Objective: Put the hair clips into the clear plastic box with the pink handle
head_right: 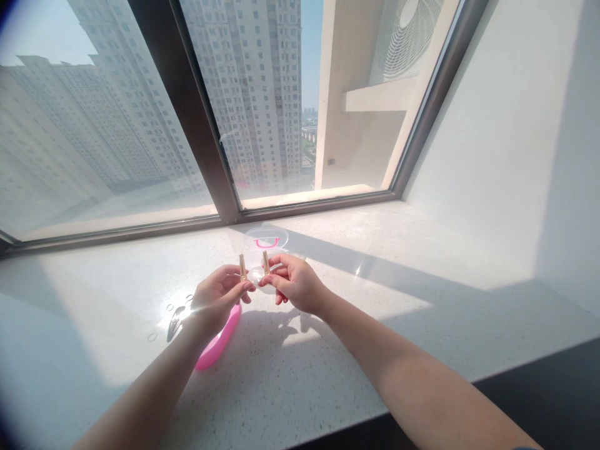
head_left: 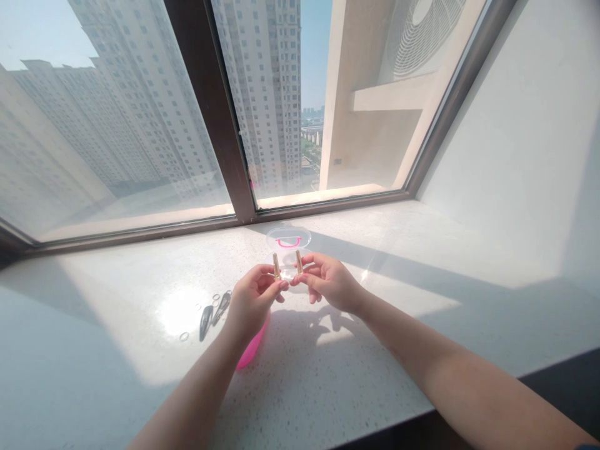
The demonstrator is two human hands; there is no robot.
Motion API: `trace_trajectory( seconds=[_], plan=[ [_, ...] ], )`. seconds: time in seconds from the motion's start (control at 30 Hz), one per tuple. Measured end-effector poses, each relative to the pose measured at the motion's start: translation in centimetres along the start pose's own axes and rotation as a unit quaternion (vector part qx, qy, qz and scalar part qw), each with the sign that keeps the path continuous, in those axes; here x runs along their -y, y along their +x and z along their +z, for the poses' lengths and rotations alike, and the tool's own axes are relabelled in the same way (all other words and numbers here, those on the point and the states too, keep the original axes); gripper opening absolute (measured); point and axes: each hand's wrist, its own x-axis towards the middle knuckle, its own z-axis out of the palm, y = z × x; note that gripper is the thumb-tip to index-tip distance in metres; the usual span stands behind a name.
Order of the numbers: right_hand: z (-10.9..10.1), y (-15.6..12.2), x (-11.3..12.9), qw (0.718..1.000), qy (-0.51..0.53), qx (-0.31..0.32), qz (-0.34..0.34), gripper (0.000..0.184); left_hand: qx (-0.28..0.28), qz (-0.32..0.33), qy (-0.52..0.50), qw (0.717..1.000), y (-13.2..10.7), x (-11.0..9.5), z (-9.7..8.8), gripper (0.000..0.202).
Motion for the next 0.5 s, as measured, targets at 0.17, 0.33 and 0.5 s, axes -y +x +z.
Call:
trace_trajectory(
  seconds=[0.17, 0.33, 0.5],
  plan=[
    [-0.03, -0.01, -0.03, 1.000, -0.002, 0.001, 0.002, 0.023, 0.004, 0.001, 0.001, 1.000, -0.02, 0.08, 0.01, 0.019],
    [-0.02, -0.01, -0.04, 1.000, 0.001, 0.000, 0.002, 0.024, 0.003, 0.002, 0.012, 1.000, -0.07, -0.04, 0.02, 0.020],
    [0.01, -0.06, 0.14, 1.000, -0.002, 0.002, 0.002, 0.023, 0.001, 0.001, 0.016, 1.000, -0.08, -0.09, 0.02, 0.020]
  ],
)
